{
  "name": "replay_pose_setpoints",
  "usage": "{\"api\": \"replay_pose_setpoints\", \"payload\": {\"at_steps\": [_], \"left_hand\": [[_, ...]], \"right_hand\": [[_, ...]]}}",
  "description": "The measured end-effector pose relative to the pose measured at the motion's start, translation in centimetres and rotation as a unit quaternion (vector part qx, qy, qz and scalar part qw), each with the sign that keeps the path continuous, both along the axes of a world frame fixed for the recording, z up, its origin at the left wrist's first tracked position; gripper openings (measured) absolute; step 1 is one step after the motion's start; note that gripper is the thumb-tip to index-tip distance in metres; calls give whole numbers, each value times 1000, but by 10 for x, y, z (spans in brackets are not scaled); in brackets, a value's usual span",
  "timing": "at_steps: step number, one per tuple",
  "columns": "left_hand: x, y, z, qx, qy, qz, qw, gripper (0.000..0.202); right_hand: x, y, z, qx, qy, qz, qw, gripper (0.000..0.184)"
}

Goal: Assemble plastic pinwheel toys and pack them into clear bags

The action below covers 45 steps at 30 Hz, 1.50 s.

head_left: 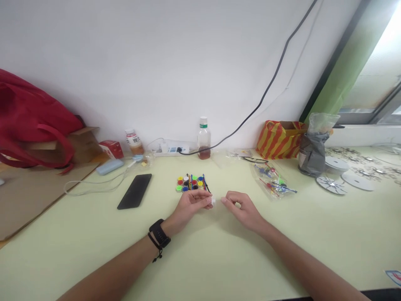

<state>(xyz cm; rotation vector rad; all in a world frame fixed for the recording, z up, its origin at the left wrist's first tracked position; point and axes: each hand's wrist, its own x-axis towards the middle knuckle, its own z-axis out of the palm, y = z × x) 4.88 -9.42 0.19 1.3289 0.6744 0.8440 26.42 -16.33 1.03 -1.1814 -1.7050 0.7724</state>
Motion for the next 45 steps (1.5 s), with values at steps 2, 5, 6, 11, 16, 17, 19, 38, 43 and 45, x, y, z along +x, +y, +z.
{"api": "replay_pose_setpoints", "payload": {"at_steps": [2, 5, 6, 11, 16, 17, 19, 38, 43, 45], "left_hand": [[0, 0, 1, 2, 1, -3, 1000, 26], [1, -1, 2, 6, 3, -8, 1000, 26], [1, -2, 3, 7, 4, -9, 1000, 26], [1, -2, 3, 8, 1, -7, 1000, 26], [1, -2, 3, 18, -5, -4, 1000, 26], [1, -1, 2, 21, -8, -2, 1000, 26], [1, -1, 2, 26, -14, 1, 1000, 26], [2, -2, 2, 48, 14, -2, 999, 27], [2, -2, 1, 43, 5, 5, 999, 30], [2, -2, 2, 35, 4, 6, 999, 31]], "right_hand": [[-2, 1, 0, -1, 29, 3, 1000, 35], [-7, -1, 0, -3, 55, 25, 998, 17], [-8, -1, -1, 1, 58, 30, 998, 15], [-12, -1, -4, 0, 54, 45, 998, 10], [-9, -1, -6, 0, 78, 28, 997, 45], [-8, -1, -6, -4, 90, 18, 996, 57], [-8, -2, -5, -15, 118, -2, 993, 69], [-12, -1, -1, -32, 101, 46, 993, 20], [-10, -1, -3, -8, 61, 40, 997, 17], [-8, -3, -2, 21, 35, 23, 999, 19]]}}
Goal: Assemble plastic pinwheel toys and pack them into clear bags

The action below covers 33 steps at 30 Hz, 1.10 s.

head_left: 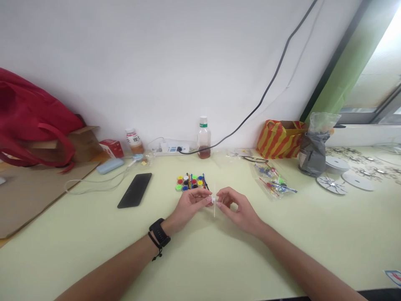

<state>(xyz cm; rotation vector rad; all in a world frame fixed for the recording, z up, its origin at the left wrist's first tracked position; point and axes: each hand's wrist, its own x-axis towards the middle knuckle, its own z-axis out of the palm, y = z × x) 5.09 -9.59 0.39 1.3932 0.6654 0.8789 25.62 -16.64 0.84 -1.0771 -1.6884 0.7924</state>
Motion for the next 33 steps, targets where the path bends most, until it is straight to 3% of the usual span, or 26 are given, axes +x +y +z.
{"api": "replay_pose_setpoints", "payload": {"at_steps": [4, 7, 10, 12, 16, 29, 33], "left_hand": [[0, 0, 1, -19, 0, 0, 1000, 31], [-1, 0, 0, -24, 3, 2, 1000, 31], [-1, 0, -1, -22, 3, 0, 1000, 30], [-1, 0, -1, -17, 0, -3, 1000, 29], [0, -1, 1, -9, -2, -8, 1000, 26], [0, -4, 3, 10, 21, -45, 999, 27], [1, -5, 3, -4, 13, -47, 999, 27]], "right_hand": [[3, -4, 1, 64, -34, -43, 996, 39], [5, -3, -1, 51, -64, -42, 996, 25], [5, 1, -2, -2, -71, -15, 997, 54], [4, 3, -1, -20, -42, -20, 999, 50], [0, 2, 1, -25, 9, -11, 1000, 24], [-5, 2, -3, -26, 26, -30, 999, 39], [-3, 4, -2, -10, -5, -18, 1000, 28]]}}
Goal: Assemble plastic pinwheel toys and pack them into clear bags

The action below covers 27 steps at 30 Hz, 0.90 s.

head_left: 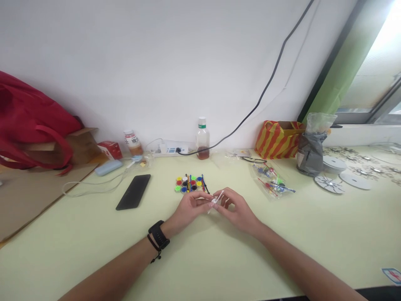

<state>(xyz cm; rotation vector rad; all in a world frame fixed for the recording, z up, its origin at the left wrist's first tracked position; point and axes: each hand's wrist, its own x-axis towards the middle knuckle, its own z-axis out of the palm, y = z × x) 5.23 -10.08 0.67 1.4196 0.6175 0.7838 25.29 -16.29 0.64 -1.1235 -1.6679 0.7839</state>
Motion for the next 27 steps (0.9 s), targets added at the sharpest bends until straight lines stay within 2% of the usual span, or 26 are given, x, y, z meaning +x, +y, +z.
{"api": "replay_pose_setpoints", "payload": {"at_steps": [6, 16, 21, 27], "left_hand": [[3, 0, -3, 13, -7, 19, 1000, 27], [2, -3, -3, 30, -4, 6, 1000, 25], [2, -3, -3, 24, 9, 9, 1000, 27], [3, -3, -5, 28, 13, 30, 999, 26]], "right_hand": [[5, 2, -1, -18, 30, 7, 999, 21], [0, 0, 1, -23, 55, 23, 998, 25], [-1, -1, -4, -34, 57, 15, 998, 27], [-3, 3, -5, -90, 137, 30, 986, 39]]}}
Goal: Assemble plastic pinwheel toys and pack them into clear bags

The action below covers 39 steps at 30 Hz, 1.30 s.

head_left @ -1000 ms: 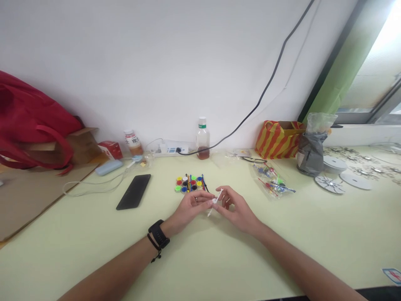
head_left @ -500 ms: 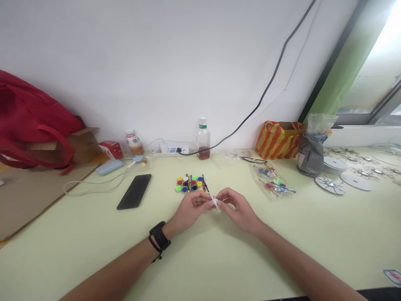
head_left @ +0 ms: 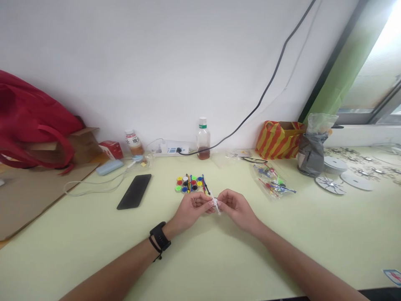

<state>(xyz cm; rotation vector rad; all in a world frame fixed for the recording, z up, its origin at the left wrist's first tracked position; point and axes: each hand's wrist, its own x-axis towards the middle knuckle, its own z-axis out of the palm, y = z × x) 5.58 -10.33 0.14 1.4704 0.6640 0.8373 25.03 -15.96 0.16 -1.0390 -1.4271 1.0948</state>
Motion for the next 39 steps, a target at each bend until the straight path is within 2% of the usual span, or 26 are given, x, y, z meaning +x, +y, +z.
{"api": "replay_pose_setpoints", "payload": {"at_steps": [6, 13, 22, 31, 39], "left_hand": [[1, 0, -1, 3, -2, 17, 1000, 33], [0, 1, -2, 15, -9, 12, 1000, 27], [-1, -1, -2, -24, -28, -25, 999, 24], [0, -1, -3, -30, -2, -8, 1000, 26], [-2, -2, -5, -32, 8, 1, 999, 27]], "right_hand": [[-1, 3, 2, -37, 57, 10, 998, 47], [-2, 0, 5, -24, 38, 1, 999, 38], [0, 0, 6, -25, 41, 30, 998, 37], [1, 0, 1, -32, 35, 19, 999, 41], [-2, -1, 3, -36, 45, 38, 998, 33]]}}
